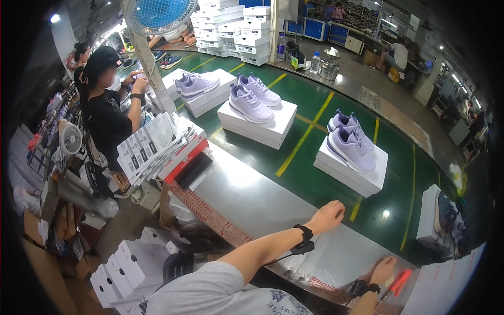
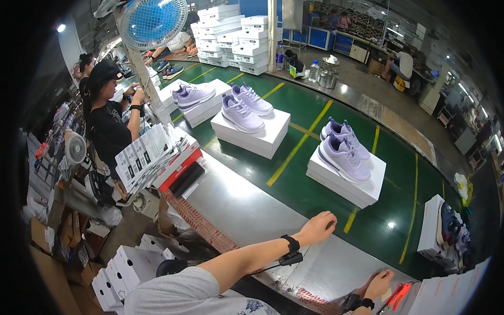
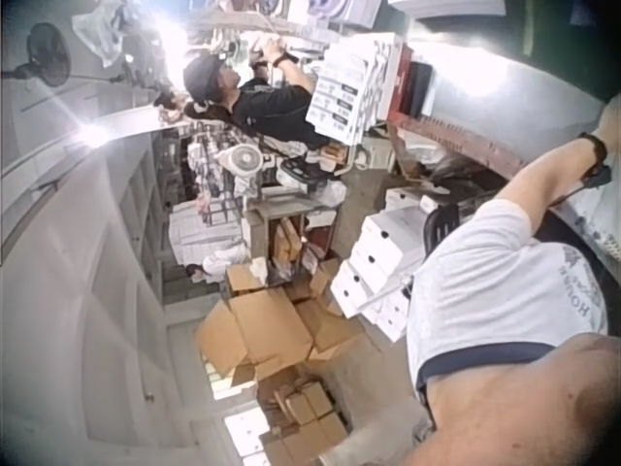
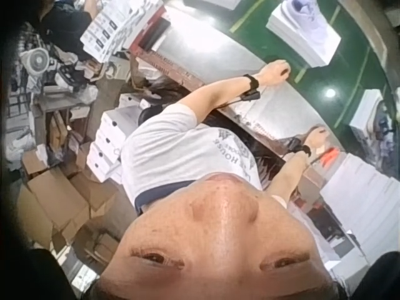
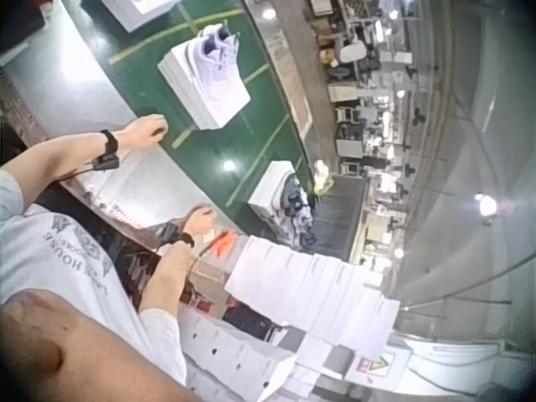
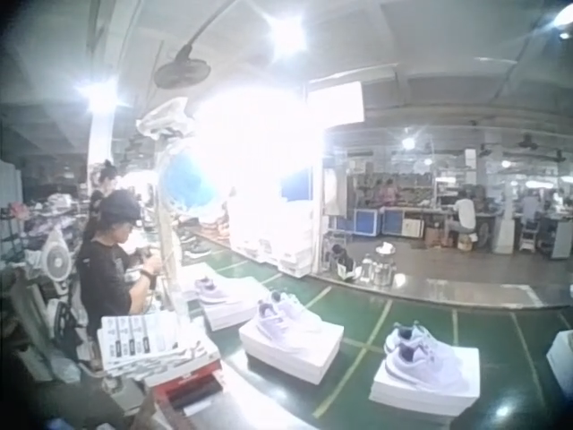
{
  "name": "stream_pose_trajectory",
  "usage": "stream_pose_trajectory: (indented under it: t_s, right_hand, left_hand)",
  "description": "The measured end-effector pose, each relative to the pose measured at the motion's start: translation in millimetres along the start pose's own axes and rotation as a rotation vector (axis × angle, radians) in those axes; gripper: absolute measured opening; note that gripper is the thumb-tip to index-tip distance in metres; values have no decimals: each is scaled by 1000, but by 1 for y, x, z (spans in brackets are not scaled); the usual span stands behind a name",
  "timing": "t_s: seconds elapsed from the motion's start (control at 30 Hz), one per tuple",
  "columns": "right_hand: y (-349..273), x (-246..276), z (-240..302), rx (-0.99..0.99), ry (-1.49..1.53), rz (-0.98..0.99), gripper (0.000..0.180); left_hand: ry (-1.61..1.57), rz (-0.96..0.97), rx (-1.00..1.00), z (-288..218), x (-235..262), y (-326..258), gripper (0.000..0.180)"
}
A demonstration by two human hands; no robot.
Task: Checking shoes, scanning or marking them, and applying labels to shoe boxes on a factory line.
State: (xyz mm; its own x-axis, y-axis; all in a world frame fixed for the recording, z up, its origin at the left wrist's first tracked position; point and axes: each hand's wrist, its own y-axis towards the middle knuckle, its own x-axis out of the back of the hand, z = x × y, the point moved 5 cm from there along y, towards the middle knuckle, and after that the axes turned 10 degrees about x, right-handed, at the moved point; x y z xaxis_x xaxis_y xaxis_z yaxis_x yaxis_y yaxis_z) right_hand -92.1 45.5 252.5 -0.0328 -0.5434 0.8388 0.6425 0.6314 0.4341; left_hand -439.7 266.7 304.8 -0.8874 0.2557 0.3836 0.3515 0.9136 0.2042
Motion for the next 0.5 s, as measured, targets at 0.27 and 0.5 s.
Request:
stream_pose_trajectory:
  t_s: [0.27, 0.5]
  right_hand:
    - [0, -2, 4, 17, 13, -31, 17]
    - [-4, -2, -1, 3, 26, -18, 17]
  left_hand:
    - [8, 3, -2, 3, 1, 0, 11]
    - [23, -4, -22, 4, -1, -2, 11]
